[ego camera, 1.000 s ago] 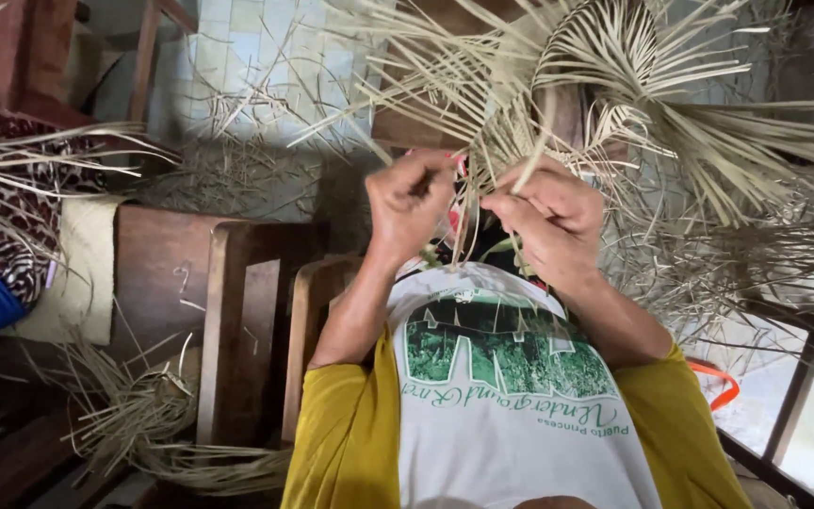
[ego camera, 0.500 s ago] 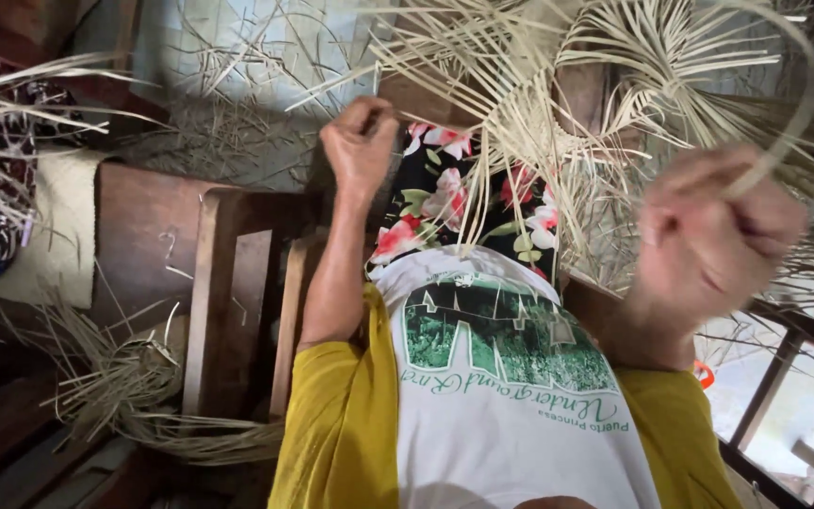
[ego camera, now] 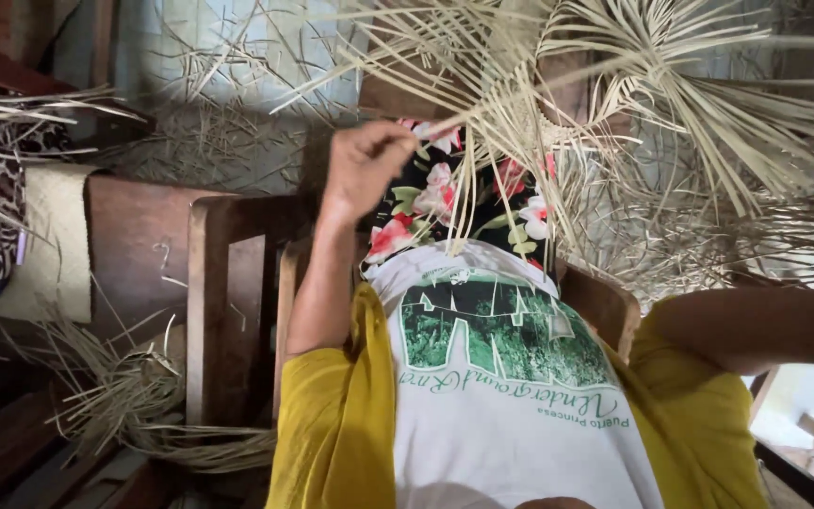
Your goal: Weaving natural fiber strands together to form a circular object, possibly a hat or basket.
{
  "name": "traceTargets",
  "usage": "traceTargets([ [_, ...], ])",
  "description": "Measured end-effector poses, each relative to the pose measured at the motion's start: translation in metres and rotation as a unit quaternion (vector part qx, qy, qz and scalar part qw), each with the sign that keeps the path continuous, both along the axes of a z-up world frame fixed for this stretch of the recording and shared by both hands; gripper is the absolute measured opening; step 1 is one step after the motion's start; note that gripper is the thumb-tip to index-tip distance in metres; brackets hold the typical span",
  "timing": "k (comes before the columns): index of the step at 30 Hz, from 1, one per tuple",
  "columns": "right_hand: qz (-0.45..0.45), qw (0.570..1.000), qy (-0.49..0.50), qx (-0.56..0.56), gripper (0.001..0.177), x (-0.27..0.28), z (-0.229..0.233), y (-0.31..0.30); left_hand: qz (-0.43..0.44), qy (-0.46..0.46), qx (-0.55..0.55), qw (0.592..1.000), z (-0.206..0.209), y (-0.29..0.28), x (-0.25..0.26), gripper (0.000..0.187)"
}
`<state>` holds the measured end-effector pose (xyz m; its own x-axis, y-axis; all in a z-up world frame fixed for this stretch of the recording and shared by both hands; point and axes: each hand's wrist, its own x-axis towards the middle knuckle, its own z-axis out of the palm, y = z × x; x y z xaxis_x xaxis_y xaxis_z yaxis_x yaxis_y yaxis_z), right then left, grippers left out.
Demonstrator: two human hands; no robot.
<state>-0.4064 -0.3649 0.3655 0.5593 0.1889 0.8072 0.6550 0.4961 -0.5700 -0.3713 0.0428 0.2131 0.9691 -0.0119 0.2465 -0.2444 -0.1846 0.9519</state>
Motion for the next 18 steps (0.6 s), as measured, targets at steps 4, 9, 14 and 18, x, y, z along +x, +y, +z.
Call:
traceTargets([
  [4, -0.187, 0.880, -0.196, -0.390, 0.018, 0.033, 0.026, 0.093, -0.092, -0.024, -0.030, 0.995, 0.026, -0.032, -0.008, 0.009],
  [9, -0.226, 0.758, -0.165, -0.589, 0.017, 0.056, -0.046, 0.136, -0.005, -0.083, 0.020, 0.996, 0.048, -0.060, -0.004, 0.014],
  [14, -0.065, 0.845, 0.013, -0.530, 0.016, 0.075, -0.090, 0.135, 0.097, -0.122, 0.129, 0.979, 0.015, -0.063, 0.008, 0.017],
  [18, -0.009, 0.859, 0.126, -0.497, 0.024, 0.068, -0.073, 0.124, 0.124, -0.062, 0.172, 0.975, 0.021, -0.038, 0.012, 0.012],
])
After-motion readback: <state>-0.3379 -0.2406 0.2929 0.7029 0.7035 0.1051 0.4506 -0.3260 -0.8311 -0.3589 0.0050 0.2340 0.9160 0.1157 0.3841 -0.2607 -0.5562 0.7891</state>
